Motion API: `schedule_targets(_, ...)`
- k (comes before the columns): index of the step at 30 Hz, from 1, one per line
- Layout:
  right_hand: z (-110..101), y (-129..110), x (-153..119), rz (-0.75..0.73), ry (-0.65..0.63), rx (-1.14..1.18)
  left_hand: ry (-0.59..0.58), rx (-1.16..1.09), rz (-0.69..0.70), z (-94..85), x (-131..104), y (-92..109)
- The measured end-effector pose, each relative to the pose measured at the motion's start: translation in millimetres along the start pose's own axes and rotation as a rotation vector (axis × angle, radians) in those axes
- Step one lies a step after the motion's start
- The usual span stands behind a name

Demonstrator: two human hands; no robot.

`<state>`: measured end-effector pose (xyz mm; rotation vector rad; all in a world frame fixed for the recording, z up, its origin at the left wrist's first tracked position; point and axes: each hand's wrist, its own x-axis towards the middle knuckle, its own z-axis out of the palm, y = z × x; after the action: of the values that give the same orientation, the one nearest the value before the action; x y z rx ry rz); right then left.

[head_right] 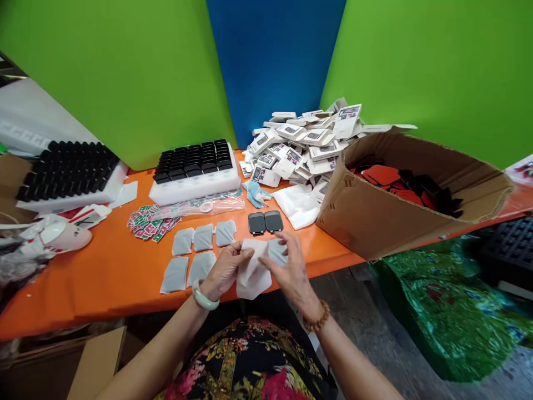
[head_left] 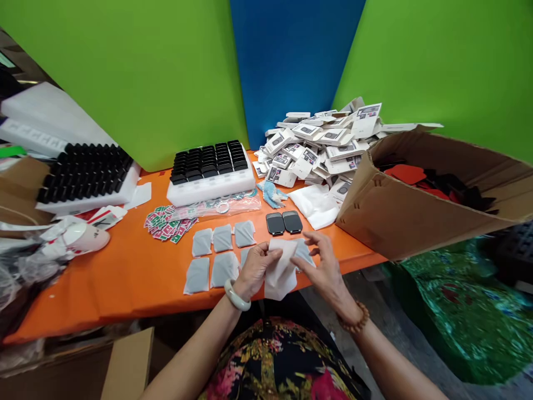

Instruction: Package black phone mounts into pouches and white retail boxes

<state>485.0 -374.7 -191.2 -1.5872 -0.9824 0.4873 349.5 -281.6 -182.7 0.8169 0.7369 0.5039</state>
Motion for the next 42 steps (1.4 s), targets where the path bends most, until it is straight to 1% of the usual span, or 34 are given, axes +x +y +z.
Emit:
schedule_targets(1, -2, 2, 8, 0.073, -0.020, 0.069, -0.016, 0.020, 0.010, -1.3, -4, 2)
schedule_targets(2, -2, 4, 14, 0.155, -0.096, 0.158, -0.030, 0.047, 0.020, -2.4, -8, 3)
schedule_targets(4, -2, 4, 20, 0.304, -0.304, 0.351, -0.041, 0.118, 0.043, -4.6, -14, 5)
schedule_targets(5, -1, 4, 20, 0.358, -0.393, 0.426, -0.034, 0.149, 0.053, -5.9, -16, 4)
schedule_targets(6, 1, 4, 19, 0.392, -0.450, 0.477, -0.019, 0.168, 0.064, -7.2, -17, 4)
schedule_targets(7, 3, 3, 16, 0.406, -0.472, 0.507, 0.009, 0.168, 0.081, -8.3, -18, 3)
schedule_targets(10, 11, 4, 8, 0.408, -0.440, 0.528, 0.138, 0.058, 0.157, -10.3, -19, -1)
schedule_targets(12, 18, 7, 4, 0.432, -0.409, 0.525, 0.187, -0.069, 0.174, -10.4, -20, -3)
schedule_targets(15, 28, 10, -1, 0.462, -0.330, 0.547, 0.156, -0.253, 0.126, -10.2, -22, -7)
schedule_targets(17, 34, 9, -3, 0.485, -0.296, 0.607, 0.135, -0.335, 0.070, -10.3, -23, -11)
schedule_targets(20, 41, 6, -7, 0.556, -0.332, 0.728, 0.114, -0.395, -0.023, -12.4, -25, -15)
schedule_targets(23, 39, 5, -9, 0.588, -0.435, 0.751, 0.096, -0.354, -0.056, -21.8, -28, -10)
schedule_targets(25, 34, 7, -6, 0.546, -0.553, 0.678, 0.058, -0.188, -0.037, -33.2, -29, -2)
schedule_targets(27, 28, 11, 3, 0.432, -0.680, 0.519, 0.015, 0.098, 0.021, -45.7, -30, 8)
schedule_targets(28, 26, 13, 10, 0.354, -0.721, 0.410, 0.003, 0.255, 0.064, -51.1, -30, 13)
schedule_targets(29, 24, 16, 20, 0.262, -0.735, 0.286, 0.003, 0.404, 0.113, -55.2, -30, 17)
schedule_targets(30, 24, 20, 31, 0.158, -0.722, 0.157, 0.011, 0.535, 0.162, -58.0, -30, 20)
schedule_targets(33, 29, 32, 75, -0.161, -0.595, -0.211, 0.030, 0.801, 0.281, -58.6, -29, 25)
schedule_targets(34, 32, 37, 91, -0.237, -0.583, -0.329, 0.020, 0.855, 0.307, -57.3, -28, 25)
schedule_targets(36, 40, 44, 120, -0.298, -0.654, -0.555, -0.020, 0.910, 0.349, -55.1, -28, 23)
schedule_targets(39, 53, 51, 153, -0.295, -0.802, -0.778, -0.052, 0.909, 0.409, -55.6, -26, 21)
schedule_targets(42, 64, 51, 171, -0.300, -0.892, -0.878, -0.054, 0.922, 0.416, -59.5, -25, 22)
